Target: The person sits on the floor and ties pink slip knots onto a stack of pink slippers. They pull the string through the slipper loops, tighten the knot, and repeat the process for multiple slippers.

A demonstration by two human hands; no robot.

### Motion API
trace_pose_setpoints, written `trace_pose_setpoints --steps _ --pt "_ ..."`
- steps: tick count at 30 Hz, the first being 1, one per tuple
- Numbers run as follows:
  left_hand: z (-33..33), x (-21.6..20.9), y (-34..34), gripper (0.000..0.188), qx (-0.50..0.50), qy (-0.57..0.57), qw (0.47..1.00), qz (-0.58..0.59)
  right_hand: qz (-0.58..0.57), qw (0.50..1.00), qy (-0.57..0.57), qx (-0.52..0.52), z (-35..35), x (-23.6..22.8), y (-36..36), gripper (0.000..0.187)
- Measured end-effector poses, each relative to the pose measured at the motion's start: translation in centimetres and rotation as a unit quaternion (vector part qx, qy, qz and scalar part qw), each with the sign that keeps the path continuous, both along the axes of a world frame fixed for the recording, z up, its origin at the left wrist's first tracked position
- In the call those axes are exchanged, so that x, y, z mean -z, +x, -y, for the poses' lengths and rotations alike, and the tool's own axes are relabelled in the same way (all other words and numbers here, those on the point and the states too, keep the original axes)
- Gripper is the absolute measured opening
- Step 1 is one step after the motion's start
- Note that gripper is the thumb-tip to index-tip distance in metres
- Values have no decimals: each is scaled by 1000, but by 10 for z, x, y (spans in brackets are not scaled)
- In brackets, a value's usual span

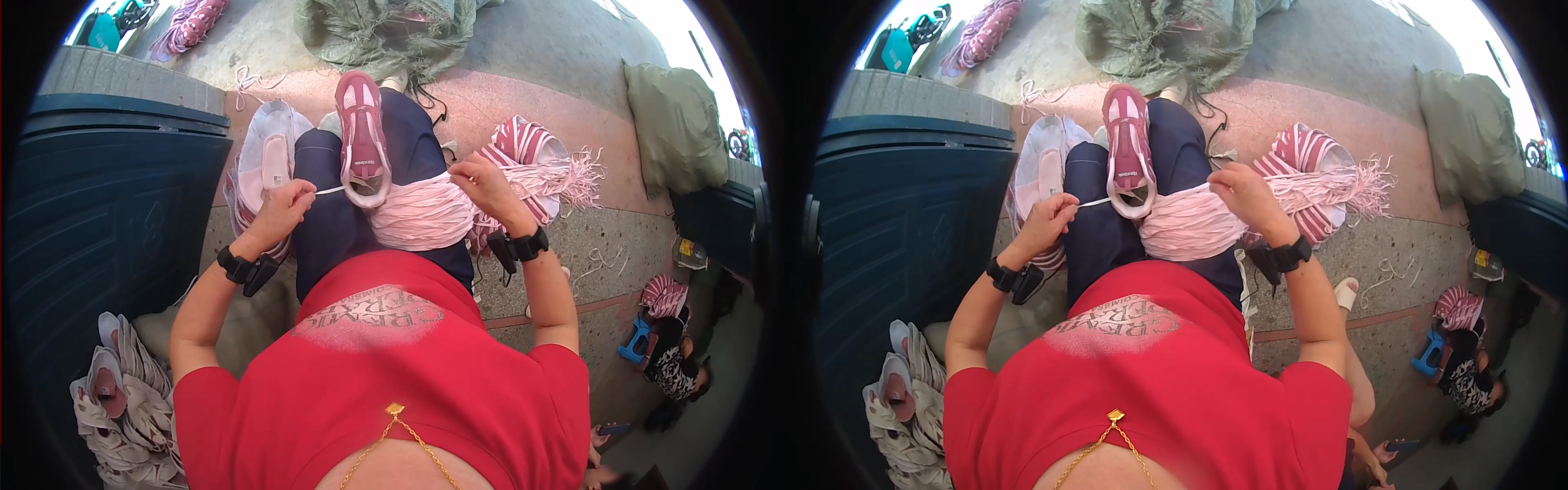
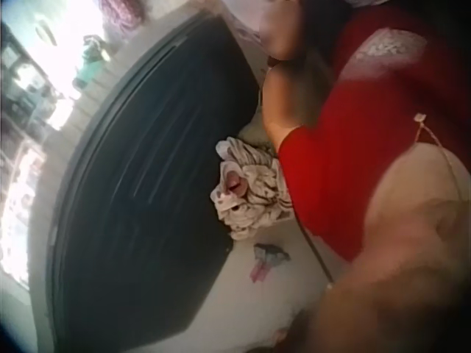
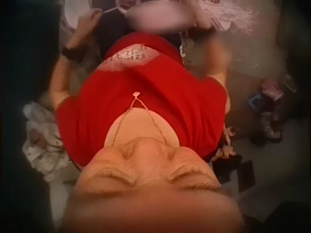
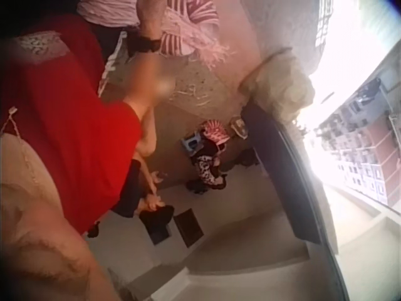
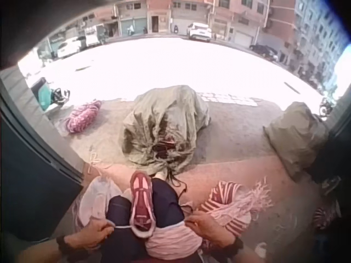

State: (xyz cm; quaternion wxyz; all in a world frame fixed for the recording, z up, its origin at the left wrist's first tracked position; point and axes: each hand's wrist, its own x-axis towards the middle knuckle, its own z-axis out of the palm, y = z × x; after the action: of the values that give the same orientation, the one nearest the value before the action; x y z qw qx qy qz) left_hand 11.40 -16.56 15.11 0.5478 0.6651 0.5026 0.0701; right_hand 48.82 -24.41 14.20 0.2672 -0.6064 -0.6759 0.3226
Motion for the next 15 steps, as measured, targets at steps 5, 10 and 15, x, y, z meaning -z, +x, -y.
trace_pose_setpoints --steps 5,10,15 --pt "41 -72 -86 15 -7 93 993 -77 43 993 87 -71 -8 20 -43 12" --pt "112 -123 -171 15 -245 91 953 -151 100 982 85 -138 -14 38 -42 8" --pt "191 -105 -178 13 -385 68 914 -111 148 952 145 -226 -21 55 -30 4"
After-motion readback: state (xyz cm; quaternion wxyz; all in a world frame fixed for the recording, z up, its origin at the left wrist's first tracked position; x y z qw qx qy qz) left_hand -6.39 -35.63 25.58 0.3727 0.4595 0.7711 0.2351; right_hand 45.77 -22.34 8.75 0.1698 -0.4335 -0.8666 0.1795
